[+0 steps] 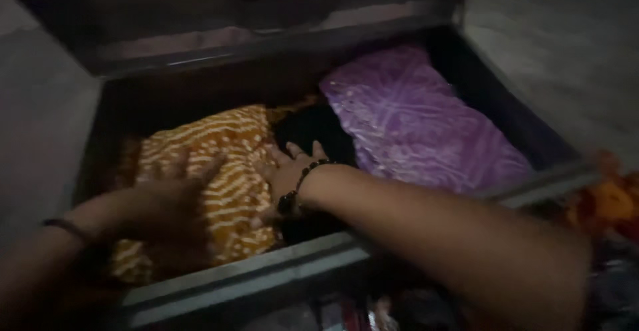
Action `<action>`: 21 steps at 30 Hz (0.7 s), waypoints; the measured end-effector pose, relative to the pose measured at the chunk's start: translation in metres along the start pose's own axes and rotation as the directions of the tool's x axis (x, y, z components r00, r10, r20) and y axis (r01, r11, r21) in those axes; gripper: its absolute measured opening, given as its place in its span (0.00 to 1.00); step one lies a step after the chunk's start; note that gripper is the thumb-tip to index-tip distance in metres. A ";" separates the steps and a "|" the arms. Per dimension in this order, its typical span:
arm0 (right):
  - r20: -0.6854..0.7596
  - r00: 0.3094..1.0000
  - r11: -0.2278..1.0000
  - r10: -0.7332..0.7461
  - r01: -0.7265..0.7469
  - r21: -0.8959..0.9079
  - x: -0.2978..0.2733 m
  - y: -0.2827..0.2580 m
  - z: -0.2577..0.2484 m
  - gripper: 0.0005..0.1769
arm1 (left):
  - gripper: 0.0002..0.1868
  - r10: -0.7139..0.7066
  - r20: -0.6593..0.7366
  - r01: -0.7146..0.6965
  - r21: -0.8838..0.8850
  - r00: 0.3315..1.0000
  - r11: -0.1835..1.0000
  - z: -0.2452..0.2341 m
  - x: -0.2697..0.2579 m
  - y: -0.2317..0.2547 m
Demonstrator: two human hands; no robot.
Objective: The person folds patterned and solid-colored fabrics by hand and arranges them inside a metal storage trunk on the floor.
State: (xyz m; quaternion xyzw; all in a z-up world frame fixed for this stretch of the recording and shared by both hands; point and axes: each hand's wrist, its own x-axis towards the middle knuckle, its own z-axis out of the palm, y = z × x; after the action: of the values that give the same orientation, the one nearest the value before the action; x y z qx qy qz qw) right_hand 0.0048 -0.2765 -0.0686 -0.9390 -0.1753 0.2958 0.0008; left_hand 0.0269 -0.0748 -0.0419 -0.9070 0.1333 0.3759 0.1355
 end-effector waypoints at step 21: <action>0.047 0.972 0.932 0.229 -0.205 -0.298 -0.347 0.151 -0.001 0.52 | 0.56 0.439 -0.353 -0.425 0.120 0.826 0.897 -0.114 -0.173 0.235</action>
State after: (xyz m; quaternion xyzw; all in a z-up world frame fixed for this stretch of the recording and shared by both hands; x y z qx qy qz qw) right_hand -0.2100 -0.5330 0.1088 -0.9296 -0.1120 0.3030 -0.1772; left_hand -0.0983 -0.3080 0.1252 -0.9051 0.3647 0.2159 0.0356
